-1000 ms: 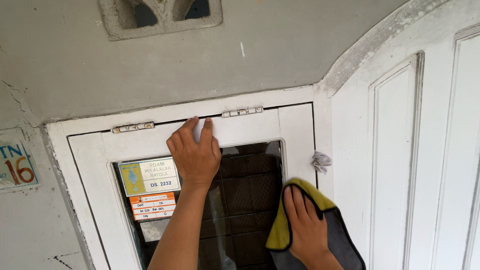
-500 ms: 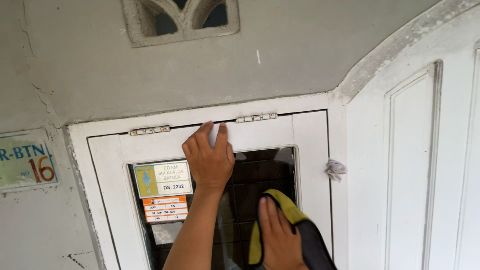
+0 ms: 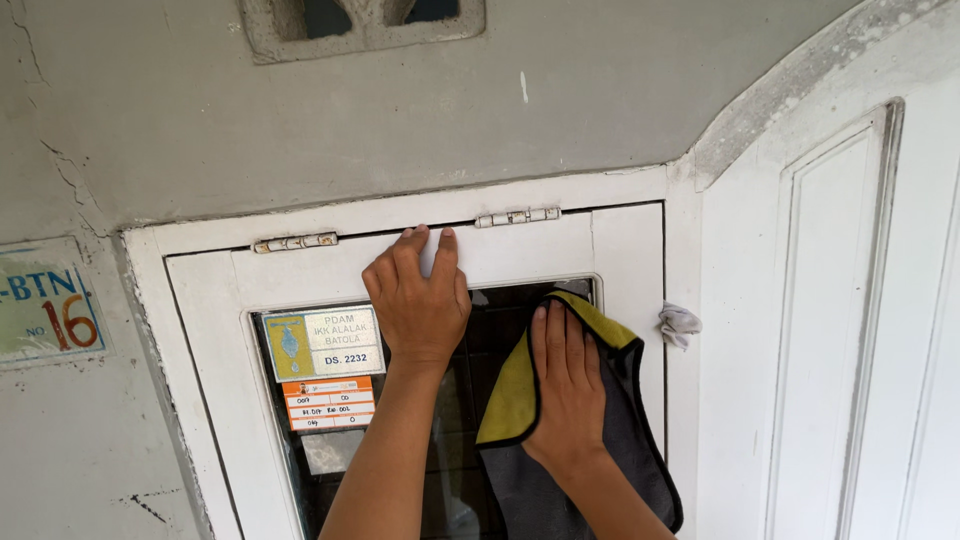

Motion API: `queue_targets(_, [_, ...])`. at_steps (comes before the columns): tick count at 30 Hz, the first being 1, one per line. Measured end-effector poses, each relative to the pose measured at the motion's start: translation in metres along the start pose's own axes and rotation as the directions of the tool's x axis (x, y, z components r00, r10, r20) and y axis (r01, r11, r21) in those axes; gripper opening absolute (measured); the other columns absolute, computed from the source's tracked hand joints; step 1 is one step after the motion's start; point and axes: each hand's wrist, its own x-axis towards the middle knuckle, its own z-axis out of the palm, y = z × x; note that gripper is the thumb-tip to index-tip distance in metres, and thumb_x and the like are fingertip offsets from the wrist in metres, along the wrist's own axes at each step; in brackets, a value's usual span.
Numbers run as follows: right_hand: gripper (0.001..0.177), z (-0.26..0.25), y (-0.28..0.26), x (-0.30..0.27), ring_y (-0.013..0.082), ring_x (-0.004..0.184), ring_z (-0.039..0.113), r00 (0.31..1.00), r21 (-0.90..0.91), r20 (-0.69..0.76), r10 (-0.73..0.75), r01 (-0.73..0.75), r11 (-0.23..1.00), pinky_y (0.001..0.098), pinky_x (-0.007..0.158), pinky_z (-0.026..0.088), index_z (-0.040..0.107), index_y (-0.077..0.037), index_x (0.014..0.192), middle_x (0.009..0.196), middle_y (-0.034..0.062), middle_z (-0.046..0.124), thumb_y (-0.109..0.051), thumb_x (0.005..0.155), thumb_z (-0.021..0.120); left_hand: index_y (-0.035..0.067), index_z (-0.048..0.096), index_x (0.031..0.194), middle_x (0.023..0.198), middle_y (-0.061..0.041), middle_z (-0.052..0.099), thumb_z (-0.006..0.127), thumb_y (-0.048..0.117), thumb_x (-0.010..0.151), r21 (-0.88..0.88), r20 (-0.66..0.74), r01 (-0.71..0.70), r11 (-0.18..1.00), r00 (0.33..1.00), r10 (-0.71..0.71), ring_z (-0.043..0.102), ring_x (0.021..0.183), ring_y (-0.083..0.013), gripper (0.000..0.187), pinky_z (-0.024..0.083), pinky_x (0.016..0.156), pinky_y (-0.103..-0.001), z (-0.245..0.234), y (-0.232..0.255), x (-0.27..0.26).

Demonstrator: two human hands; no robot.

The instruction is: The person cleans a small window in a white door by spraying it with a cleaning solution and wiping the glass and frame with a cloth.

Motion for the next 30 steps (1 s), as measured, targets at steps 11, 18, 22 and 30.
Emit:
queue_targets(11, [0.096,0.018,-0.045,0.020,0.0342,0.141,0.037,0.939,0.014,0.342,-0.021,0.017,1.000,0.0541,0.106,0.037,0.011,0.004,0.157,0.167,0.0201,0.013,-0.048,0.089,0.055,0.012,0.068,0.123,0.126,-0.011,0.060,0.070,0.014,0.089,-0.016,-0.005,-0.005,1.000,1.000,0.005,0.056,0.120,-0.0277,0.034,0.043,0.097,-0.045,-0.004,-0.001,0.004])
queue_targets(18, [0.093,0.019,-0.033,0.015,0.0335,0.139,0.041,0.928,-0.029,0.368,-0.058,0.074,0.997,0.0472,0.105,0.038,0.011,-0.005,0.159,0.167,0.0106,0.014,-0.048,0.088,0.054,0.018,0.062,0.135,0.135,-0.015,0.056,0.068,0.023,0.089,-0.077,0.115,-0.080,0.994,0.989,0.089,0.050,0.129,-0.0315,0.047,0.035,0.110,-0.052,-0.033,-0.034,-0.007])
queue_targets(22, [0.097,0.010,-0.027,0.017,0.0319,0.135,0.045,0.907,-0.137,0.414,-0.076,0.145,0.980,0.0484,0.106,0.036,0.008,-0.009,0.163,0.171,0.0092,0.011,-0.050,0.087,0.054,0.019,0.055,0.140,0.143,-0.017,0.051,0.061,0.026,0.091,0.090,0.215,0.034,0.995,0.975,-0.053,0.045,0.136,-0.0330,0.050,0.028,0.116,-0.056,-0.071,-0.107,-0.046])
queue_targets(30, [0.102,0.025,-0.066,0.009,0.0422,0.144,0.032,0.984,-0.037,-0.089,0.156,-0.160,0.986,0.0550,0.113,0.028,0.008,0.001,0.159,0.168,0.0210,0.012,-0.042,0.083,0.059,-0.003,0.042,0.150,0.163,-0.019,0.033,0.048,0.021,0.091,-0.110,0.386,0.150,0.983,0.917,-0.097,0.029,0.152,-0.0346,0.064,0.016,0.125,-0.058,-0.088,-0.181,-0.096])
